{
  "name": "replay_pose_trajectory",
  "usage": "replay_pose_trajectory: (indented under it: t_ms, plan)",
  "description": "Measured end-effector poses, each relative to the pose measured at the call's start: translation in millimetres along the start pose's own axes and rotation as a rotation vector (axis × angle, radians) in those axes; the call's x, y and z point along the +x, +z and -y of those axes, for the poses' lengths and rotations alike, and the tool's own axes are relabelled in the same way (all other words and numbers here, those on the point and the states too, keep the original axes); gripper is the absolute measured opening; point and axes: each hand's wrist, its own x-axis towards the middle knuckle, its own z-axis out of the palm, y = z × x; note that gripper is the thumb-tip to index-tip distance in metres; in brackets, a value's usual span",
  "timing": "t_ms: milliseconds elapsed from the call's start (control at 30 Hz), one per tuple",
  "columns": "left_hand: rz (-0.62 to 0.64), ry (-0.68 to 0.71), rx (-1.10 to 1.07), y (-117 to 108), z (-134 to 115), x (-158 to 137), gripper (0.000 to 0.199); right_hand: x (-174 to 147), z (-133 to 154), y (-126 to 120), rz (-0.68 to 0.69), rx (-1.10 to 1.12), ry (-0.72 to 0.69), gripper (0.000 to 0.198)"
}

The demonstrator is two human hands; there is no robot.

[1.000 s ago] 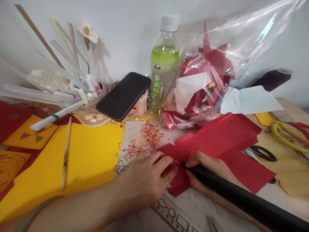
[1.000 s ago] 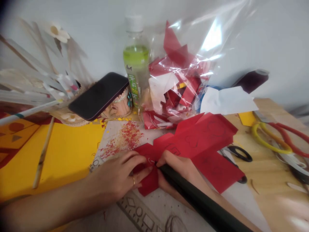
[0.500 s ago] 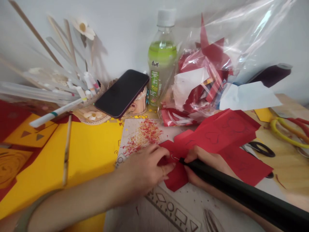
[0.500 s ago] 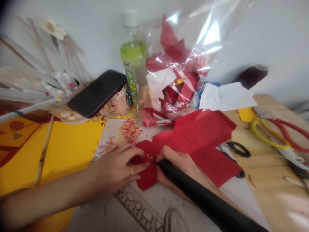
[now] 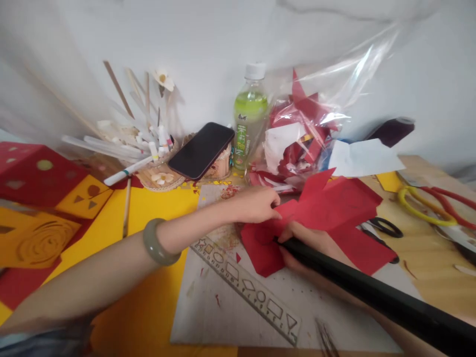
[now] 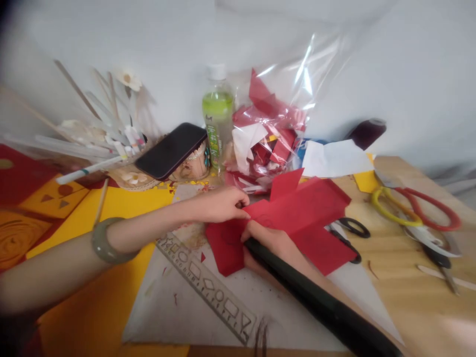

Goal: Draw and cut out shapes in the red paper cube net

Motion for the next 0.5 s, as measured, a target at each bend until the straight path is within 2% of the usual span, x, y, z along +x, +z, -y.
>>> replay_pose_trajectory:
  t_ms: [133,233,300,367,500]
  plan:
    - [-0.170,-0.027,-0.050,3.8,-11.0,-21.6,0.018,-5.6,-1.9,-3.3,-0.044,-0.019,0.037,0.008]
    - [-0.327,-0.116,-0.152,12.3,-13.9,-46.5,0.012,-5.2,3.6,-11.8,-0.232,-0.012,0.078,0.006]
    - [-0.425,-0.205,-0.218,21.3,-13.6,-60.8,0.012,-2.9,8.7,-17.1,-0.310,0.035,0.108,0.007]
    - [-0.476,-0.287,-0.265,30.8,-13.2,-71.7,0.014,-0.4,10.7,-19.0,-0.265,0.099,0.134,0.008]
    - [-0.424,-0.373,-0.275,39.5,-13.5,-84.8,0.008,4.0,1.4,-12.6,-0.094,0.182,0.157,0.009]
